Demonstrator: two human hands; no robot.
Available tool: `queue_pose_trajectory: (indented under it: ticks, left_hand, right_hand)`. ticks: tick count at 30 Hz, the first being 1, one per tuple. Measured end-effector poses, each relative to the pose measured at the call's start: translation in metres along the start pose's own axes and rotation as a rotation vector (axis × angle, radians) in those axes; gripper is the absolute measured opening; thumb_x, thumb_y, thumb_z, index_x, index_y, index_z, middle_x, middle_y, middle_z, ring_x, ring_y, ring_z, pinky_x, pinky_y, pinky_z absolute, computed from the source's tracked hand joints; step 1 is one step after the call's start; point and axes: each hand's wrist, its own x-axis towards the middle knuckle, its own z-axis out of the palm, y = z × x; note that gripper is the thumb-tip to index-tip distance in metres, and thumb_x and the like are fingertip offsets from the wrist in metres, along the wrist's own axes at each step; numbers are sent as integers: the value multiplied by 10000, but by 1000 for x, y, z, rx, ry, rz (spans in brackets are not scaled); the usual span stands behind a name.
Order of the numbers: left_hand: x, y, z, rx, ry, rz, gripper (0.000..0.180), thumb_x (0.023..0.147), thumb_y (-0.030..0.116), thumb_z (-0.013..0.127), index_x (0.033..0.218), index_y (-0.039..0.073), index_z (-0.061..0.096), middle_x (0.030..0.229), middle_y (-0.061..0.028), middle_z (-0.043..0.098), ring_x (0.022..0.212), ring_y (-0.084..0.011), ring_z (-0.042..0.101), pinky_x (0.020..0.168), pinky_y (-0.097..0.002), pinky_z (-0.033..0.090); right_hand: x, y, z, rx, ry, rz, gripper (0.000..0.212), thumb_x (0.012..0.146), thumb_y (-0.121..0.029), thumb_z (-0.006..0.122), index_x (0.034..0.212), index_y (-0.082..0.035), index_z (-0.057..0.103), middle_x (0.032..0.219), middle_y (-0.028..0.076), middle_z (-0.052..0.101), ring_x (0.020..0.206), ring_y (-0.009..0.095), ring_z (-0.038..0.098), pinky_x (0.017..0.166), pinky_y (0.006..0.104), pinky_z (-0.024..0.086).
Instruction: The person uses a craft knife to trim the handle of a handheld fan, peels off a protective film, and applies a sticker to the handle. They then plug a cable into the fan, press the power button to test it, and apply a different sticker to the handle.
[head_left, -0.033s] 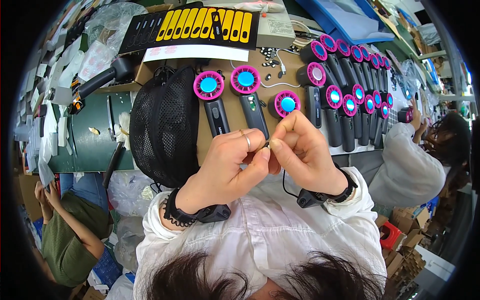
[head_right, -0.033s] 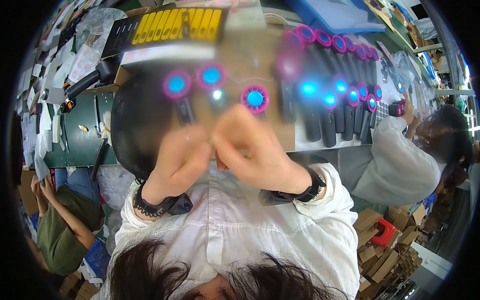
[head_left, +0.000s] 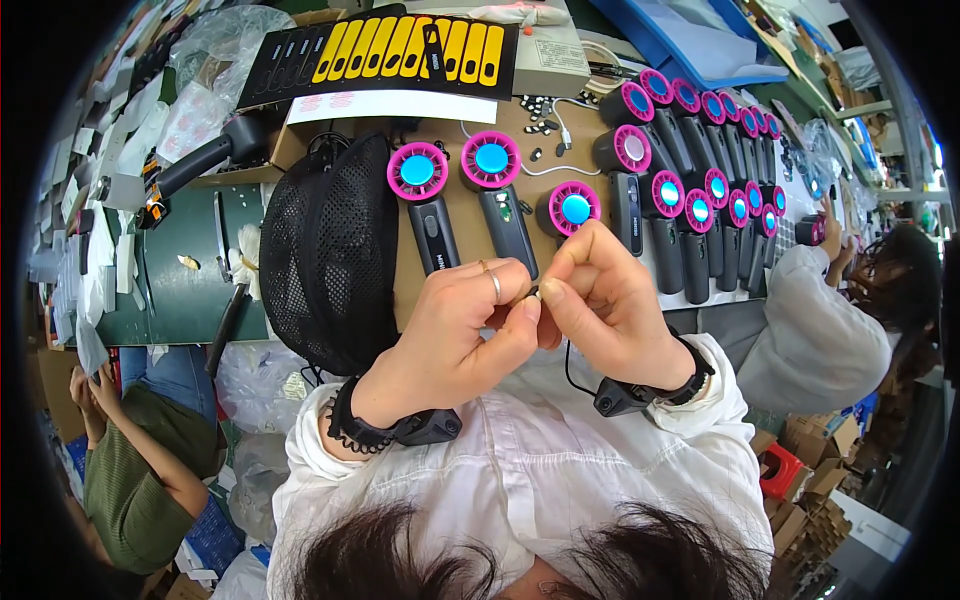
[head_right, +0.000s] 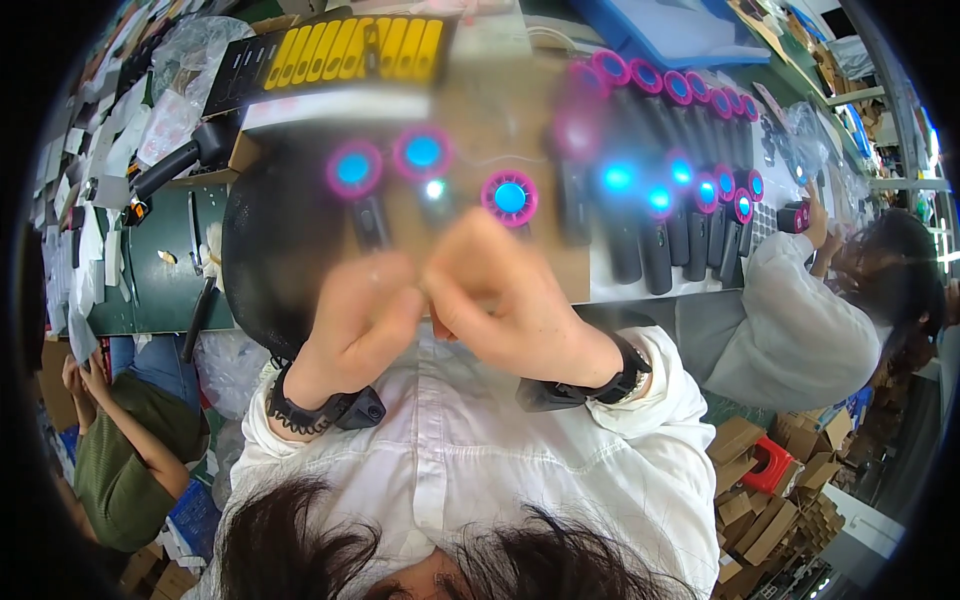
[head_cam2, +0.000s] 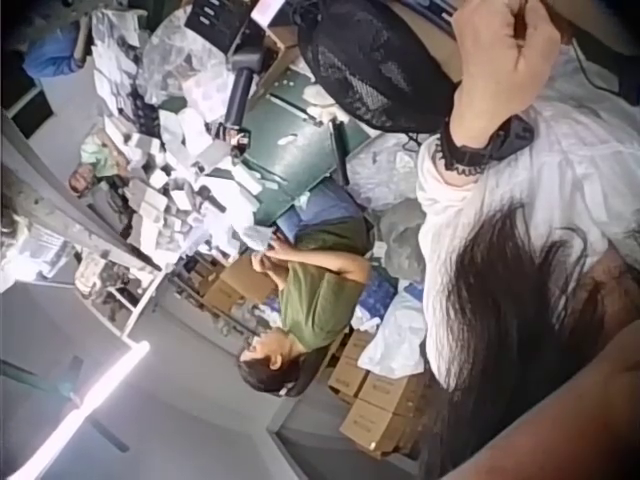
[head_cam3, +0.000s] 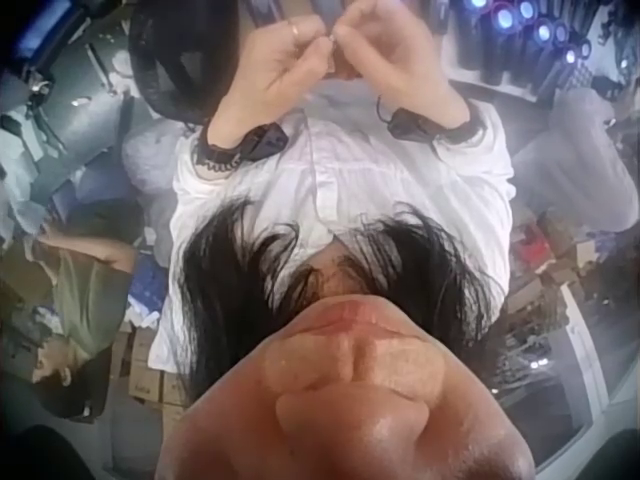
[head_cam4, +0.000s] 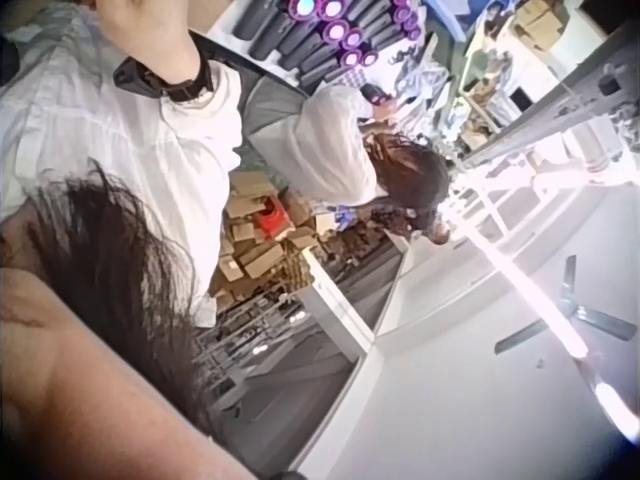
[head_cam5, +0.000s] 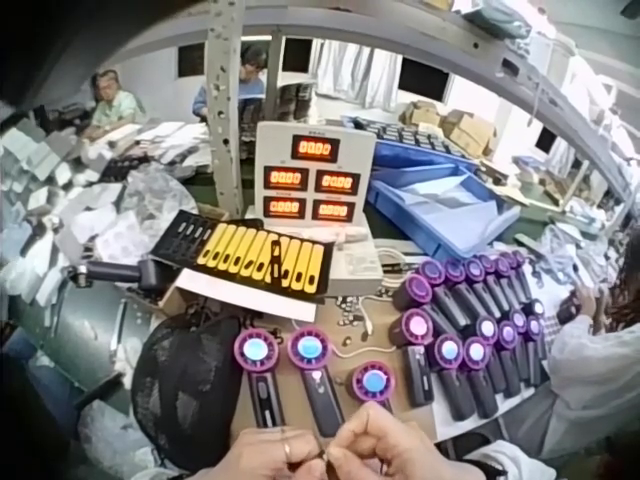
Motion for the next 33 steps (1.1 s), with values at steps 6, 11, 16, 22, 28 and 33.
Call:
queue_pose_trajectory:
  ticks: [6,11,16,22,28,33]
  left_hand:
    - [-3,2,2,-208,12,-103,150,801,40,493,667,-21,465,588,-61,456,517,-114,419,479,-276,348]
    - [-6,4,-2,-337,-12,-216,152,812,47,486,675,-19,477,591,-46,456,527,-99,404,491,-258,339]
    - [-5,5,-2,-371,-21,-158,164,829,58,476,681,-14,476,593,-32,439,537,-95,387,502,-250,332]
    - [-6,4,-1,-417,-39,-156,182,861,68,452,698,-10,468,599,-10,432,561,-74,379,509,-239,326]
    - [-10,0,3,-575,-80,-243,203,888,79,421,707,5,474,621,16,449,584,-52,376,523,-216,321]
    - [-13,-6,2,-682,-170,-357,221,895,94,419,694,20,473,630,31,449,588,-43,373,524,-209,319]
  right_hand:
    - [0,1,-2,173,-50,-28,104,909,-41,452,970,-16,371,708,44,571,605,89,565,537,204,437]
    - [-2,2,1,345,31,-144,144,860,2,519,988,10,455,732,74,594,602,123,572,556,228,449]
    - [6,5,-15,-397,36,-624,177,757,59,609,925,16,574,766,95,617,611,162,591,595,268,496]
    - [6,11,-13,-672,153,-834,241,631,71,688,853,-9,637,785,81,627,640,197,610,676,334,545]
    - [6,25,-13,-721,197,-928,274,621,63,701,874,-20,639,776,69,622,648,188,610,679,333,554]
    - [-4,38,-8,-763,182,-942,280,624,64,700,884,-23,642,769,63,618,664,188,614,678,324,555]
